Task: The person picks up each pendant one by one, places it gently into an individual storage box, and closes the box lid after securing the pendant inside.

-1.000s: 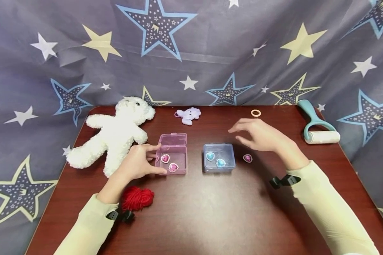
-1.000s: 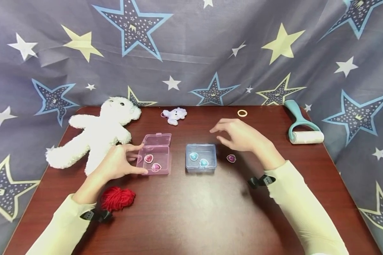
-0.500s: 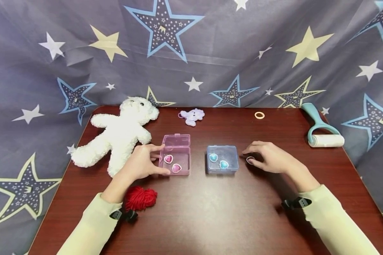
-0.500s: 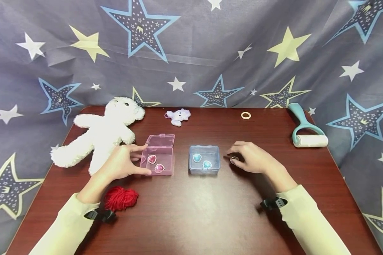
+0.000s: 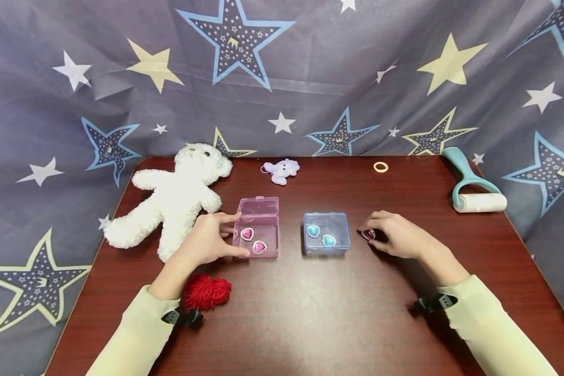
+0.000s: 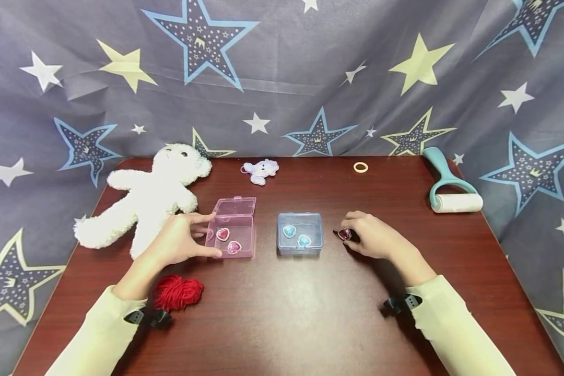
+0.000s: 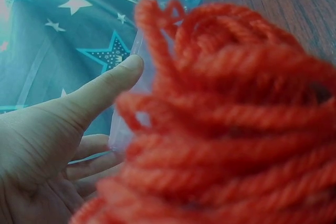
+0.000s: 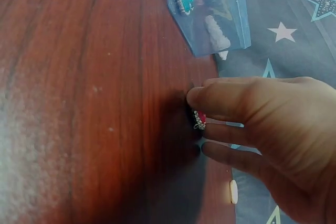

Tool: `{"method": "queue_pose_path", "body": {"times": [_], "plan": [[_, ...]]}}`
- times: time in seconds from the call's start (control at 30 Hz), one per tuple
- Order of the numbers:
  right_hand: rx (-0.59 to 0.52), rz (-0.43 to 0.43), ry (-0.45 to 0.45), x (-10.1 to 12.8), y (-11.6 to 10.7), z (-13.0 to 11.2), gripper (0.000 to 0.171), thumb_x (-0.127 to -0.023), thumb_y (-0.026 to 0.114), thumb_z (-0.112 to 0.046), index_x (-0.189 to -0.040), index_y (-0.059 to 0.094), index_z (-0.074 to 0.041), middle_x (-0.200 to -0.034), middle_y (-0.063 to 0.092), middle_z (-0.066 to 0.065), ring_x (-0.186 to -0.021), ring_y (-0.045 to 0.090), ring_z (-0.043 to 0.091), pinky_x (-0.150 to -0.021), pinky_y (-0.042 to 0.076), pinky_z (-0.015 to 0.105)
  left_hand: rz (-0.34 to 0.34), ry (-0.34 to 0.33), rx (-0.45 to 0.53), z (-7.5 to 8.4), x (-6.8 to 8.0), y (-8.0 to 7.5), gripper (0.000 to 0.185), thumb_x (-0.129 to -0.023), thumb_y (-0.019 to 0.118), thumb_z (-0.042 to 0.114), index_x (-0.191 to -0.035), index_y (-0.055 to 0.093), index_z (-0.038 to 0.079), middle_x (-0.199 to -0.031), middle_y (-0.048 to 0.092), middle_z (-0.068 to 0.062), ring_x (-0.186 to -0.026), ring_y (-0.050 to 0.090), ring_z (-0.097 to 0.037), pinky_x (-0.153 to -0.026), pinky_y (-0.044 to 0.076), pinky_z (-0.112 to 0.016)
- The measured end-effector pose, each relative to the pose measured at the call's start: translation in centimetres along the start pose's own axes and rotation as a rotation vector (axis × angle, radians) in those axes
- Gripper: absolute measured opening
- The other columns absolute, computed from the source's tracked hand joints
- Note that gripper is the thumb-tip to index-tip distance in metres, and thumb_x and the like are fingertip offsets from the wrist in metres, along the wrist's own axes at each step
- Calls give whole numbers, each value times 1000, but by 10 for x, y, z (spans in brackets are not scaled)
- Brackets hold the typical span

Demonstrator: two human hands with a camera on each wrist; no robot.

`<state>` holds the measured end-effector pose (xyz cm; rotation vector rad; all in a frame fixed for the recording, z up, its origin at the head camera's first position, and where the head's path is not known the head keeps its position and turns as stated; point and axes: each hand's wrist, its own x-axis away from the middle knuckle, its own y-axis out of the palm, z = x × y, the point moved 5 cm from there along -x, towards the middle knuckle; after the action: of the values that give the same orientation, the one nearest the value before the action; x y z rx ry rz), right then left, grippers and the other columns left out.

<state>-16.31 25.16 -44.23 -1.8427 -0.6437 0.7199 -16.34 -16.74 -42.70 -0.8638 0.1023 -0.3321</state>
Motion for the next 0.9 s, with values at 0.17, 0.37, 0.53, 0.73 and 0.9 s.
{"method": "queue_pose_path", "body": {"times": [0.17,0.37,0.53,0.73,0.9], "plan": [[10,-21,10,-1,1,0,27,-78,85,3,-103,78,-6,-100,72,5,-94,68,18,-82,61,40,-7,-7,0,0,0,1,95,-65,104,34,-142,64,-5,-137,71,-25,-102,81,-32,-89,66,-45],[28,-15,-4,-3,0,1,25,-77,86,1,-99,78,-7,-95,72,3,-88,68,17,-78,61,39,-6,-7,9,0,0,0,93,-65,104,33,-141,65,-6,-136,71,-24,-102,81,-32,-88,66,-45],[35,19,-30,-5,-9,5,25,-77,87,0,-99,79,-7,-92,72,2,-86,69,16,-76,61,39,-6,-4,5,1,-1,0,94,-65,104,33,-140,65,-6,-136,71,-24,-102,81,-32,-89,66,-45],[39,36,-5,-13,-24,9,24,-80,87,-1,-102,80,-7,-94,73,2,-88,70,16,-78,61,40,-5,-5,-3,1,-1,0,95,-64,104,34,-141,65,-6,-136,71,-24,-102,81,-32,-90,65,-45],[21,51,16,-21,-37,7,24,-83,85,-1,-106,81,-8,-97,75,2,-90,71,16,-80,61,41,-1,2,-9,2,-1,-1,95,-65,104,34,-141,65,-6,-136,71,-25,-101,81,-32,-88,66,-45]]}}
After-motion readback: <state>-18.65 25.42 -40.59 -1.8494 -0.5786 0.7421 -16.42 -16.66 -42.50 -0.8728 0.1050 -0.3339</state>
